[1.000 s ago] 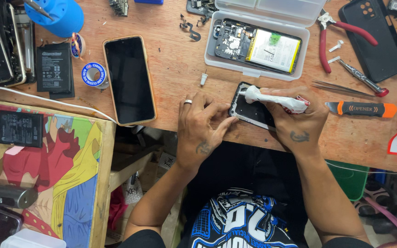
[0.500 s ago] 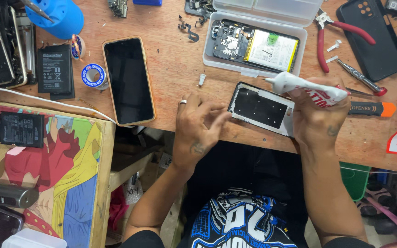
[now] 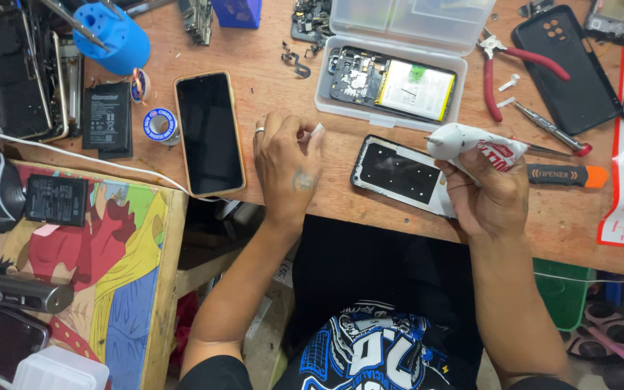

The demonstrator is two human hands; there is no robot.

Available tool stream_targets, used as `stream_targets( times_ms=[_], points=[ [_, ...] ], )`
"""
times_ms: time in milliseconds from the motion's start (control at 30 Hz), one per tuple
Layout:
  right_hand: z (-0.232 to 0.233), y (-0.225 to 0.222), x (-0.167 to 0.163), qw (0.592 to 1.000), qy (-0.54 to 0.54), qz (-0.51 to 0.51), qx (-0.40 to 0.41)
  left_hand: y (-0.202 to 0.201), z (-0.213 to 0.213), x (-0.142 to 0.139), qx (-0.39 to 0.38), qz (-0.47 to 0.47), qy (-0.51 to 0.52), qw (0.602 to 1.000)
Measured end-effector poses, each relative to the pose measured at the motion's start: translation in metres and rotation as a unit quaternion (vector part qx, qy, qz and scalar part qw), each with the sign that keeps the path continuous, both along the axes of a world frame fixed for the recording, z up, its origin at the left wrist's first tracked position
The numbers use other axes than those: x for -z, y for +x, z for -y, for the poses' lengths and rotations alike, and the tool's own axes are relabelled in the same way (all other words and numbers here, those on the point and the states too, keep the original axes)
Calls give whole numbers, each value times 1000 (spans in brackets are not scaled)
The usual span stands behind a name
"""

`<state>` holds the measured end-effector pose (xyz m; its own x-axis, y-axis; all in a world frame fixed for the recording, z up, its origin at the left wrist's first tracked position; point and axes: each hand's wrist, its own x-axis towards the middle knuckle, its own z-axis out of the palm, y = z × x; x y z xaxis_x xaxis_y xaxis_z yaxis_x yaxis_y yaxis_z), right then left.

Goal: The person works on a disassembled smartphone, using pliers to remove small components and applying adhesive to the frame. The person then wipes the frame with a cloth and places the phone into a plastic container.

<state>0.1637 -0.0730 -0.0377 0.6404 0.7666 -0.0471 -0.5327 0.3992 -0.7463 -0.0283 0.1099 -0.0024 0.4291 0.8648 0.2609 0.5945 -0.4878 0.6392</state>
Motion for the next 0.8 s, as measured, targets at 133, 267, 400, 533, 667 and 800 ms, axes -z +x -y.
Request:
stream_targets(
  times_ms=[133,267,400,533,667,800],
  points=[
    [2,5,-3,1000,-6,-8,-11,-3,20,-9,58,123,-135,981],
    [8,4,-4,999,19,-25,-19,3,56,-19,196,332,-200,901],
    [12,3,-2,998,38,-24,-49,13,70,-24,242,430,-317,810],
    [13,3,4,997,48,-26,-60,16,75,-22,264,440,-344,786],
    [15,5,7,994,75,-31,-76,16,74,-18,264,450,-353,776],
    [14,5,8,995,65,-36,-66,15,75,-19,256,404,-309,822]
  ],
)
